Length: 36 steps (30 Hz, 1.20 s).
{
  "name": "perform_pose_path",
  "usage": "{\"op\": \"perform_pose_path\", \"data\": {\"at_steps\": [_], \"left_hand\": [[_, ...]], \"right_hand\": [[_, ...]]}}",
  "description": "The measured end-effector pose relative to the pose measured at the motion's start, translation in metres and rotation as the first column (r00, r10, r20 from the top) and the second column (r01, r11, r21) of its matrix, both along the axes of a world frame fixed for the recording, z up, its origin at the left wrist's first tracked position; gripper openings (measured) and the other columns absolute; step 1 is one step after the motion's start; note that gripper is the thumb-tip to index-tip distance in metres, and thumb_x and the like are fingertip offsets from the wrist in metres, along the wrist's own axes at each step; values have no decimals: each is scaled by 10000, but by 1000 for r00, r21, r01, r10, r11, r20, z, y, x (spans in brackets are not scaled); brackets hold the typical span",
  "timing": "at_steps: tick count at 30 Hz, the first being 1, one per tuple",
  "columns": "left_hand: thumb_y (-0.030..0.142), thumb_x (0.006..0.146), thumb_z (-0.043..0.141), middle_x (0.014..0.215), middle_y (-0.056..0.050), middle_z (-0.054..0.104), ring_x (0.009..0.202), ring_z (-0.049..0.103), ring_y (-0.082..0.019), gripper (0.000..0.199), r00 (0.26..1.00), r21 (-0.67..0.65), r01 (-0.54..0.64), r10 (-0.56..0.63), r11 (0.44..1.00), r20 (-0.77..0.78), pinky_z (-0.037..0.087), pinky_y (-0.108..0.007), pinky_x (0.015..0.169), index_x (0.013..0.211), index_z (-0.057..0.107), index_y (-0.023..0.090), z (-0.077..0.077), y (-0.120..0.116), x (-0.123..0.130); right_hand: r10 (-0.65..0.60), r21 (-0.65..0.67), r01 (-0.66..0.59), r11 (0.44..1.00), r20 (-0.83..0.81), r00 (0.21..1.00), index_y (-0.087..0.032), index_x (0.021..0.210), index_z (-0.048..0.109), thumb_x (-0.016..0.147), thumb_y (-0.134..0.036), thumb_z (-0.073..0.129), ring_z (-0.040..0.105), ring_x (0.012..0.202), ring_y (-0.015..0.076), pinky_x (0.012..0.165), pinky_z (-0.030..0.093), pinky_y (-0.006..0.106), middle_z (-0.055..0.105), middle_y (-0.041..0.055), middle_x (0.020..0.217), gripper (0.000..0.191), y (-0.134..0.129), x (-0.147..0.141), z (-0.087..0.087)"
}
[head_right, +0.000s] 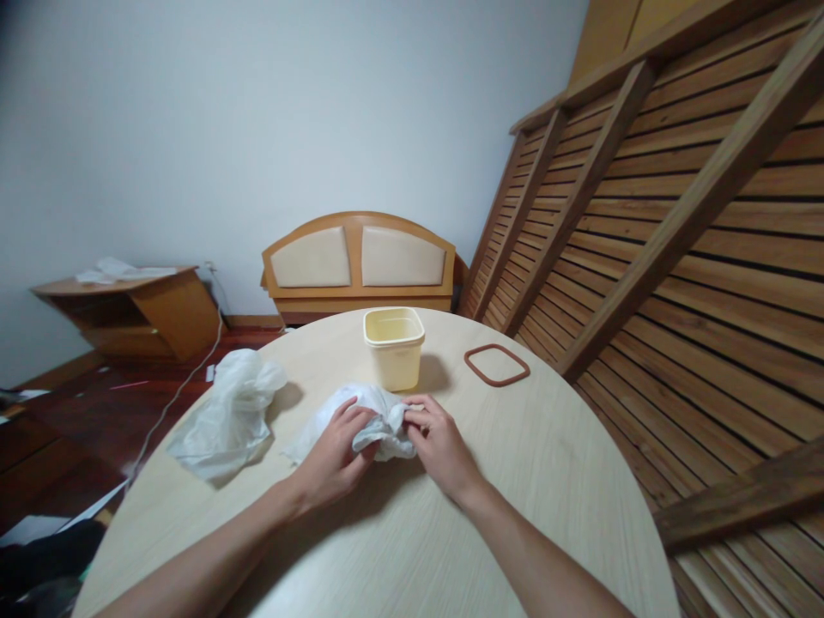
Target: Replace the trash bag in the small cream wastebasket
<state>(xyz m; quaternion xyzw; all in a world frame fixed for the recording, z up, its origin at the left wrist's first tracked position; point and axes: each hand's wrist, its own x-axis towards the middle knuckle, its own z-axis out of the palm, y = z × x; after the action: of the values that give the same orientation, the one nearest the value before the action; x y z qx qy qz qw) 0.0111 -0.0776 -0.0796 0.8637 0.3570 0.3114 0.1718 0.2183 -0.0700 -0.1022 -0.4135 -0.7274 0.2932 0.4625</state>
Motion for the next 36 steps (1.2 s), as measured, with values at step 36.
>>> {"op": "perform_pose_path", "data": {"at_steps": [36], "left_hand": [[366, 947, 501, 814, -49, 662, 803, 571, -207, 263, 952, -188, -141, 185, 972, 244, 428, -341, 770, 792, 627, 194, -4, 0, 7]], "right_hand": [[-57, 243, 24, 970, 130, 990, -257, 923, 732, 815, -93, 698, 639, 896, 158, 893, 536, 339, 608, 28, 1225, 199, -3, 2, -4]]}}
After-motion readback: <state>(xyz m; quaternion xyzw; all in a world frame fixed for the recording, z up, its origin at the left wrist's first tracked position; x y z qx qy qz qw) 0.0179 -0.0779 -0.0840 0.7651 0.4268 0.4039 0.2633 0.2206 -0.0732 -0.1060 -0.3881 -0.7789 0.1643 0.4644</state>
